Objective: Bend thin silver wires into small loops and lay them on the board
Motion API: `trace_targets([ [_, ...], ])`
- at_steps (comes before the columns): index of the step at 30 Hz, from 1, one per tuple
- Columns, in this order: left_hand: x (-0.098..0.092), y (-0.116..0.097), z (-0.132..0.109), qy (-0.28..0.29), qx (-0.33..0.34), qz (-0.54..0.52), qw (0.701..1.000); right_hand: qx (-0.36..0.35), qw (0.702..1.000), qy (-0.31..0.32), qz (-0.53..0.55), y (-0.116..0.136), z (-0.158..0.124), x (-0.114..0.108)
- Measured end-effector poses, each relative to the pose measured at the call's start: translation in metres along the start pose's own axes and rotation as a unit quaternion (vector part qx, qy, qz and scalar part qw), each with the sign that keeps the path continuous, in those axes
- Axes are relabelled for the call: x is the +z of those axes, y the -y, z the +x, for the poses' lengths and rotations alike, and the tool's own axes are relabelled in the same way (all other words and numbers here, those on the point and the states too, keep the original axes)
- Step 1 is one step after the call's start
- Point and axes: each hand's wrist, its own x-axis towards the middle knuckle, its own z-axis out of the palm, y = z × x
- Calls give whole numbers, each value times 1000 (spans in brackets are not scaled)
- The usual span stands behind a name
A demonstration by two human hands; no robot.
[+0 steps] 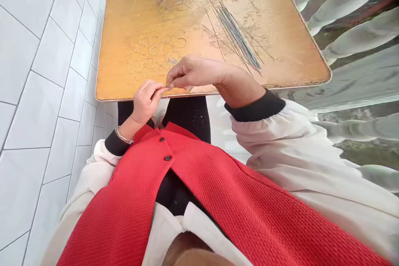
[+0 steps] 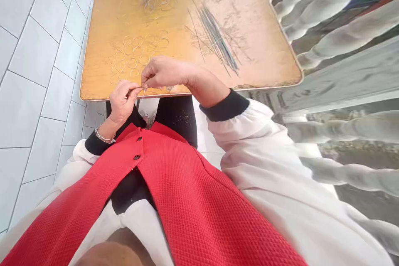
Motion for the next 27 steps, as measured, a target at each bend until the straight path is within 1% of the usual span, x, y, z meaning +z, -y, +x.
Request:
trace_targets([
  [2, 1, -1, -3, 11, -44, -5, 999, -27, 998, -5, 63, -10, 4, -1],
  [4, 3, -2, -5, 18, -94, -22, 995, -42, 991, -24, 123, -18, 6, 1],
  [7, 8, -4, -7, 17, -180, -71, 981, -41, 974, -80, 208, -26, 6, 7],
  [10, 11, -7, -5, 26, -261, -114, 958, -29, 960, -129, 246, -31, 2, 16],
  [12, 12, -9, -3, 28, -296, -144, 944, -33, 954, -145, 261, -34, -1, 21],
  [14, 11, -10, -1, 26, -300, -166, 939, -47, 947, -157, 278, -36, -2, 26],
  [16, 10, -10, 1, 31, -287, -177, 941, -58, 940, -167, 291, -38, -1, 30],
  [18, 8, -10, 3, 42, -274, -182, 943, -53, 939, -170, 295, -39, 0, 32],
  [22, 2, -7, 7, 68, -247, -189, 948, -34, 939, -156, 304, -37, -1, 31],
  [25, -3, -6, 9, 98, -216, -169, 957, -41, 938, -148, 310, -35, -3, 28],
  [27, -5, -5, 10, 111, -192, -136, 965, -28, 939, -146, 309, -34, -4, 26],
])
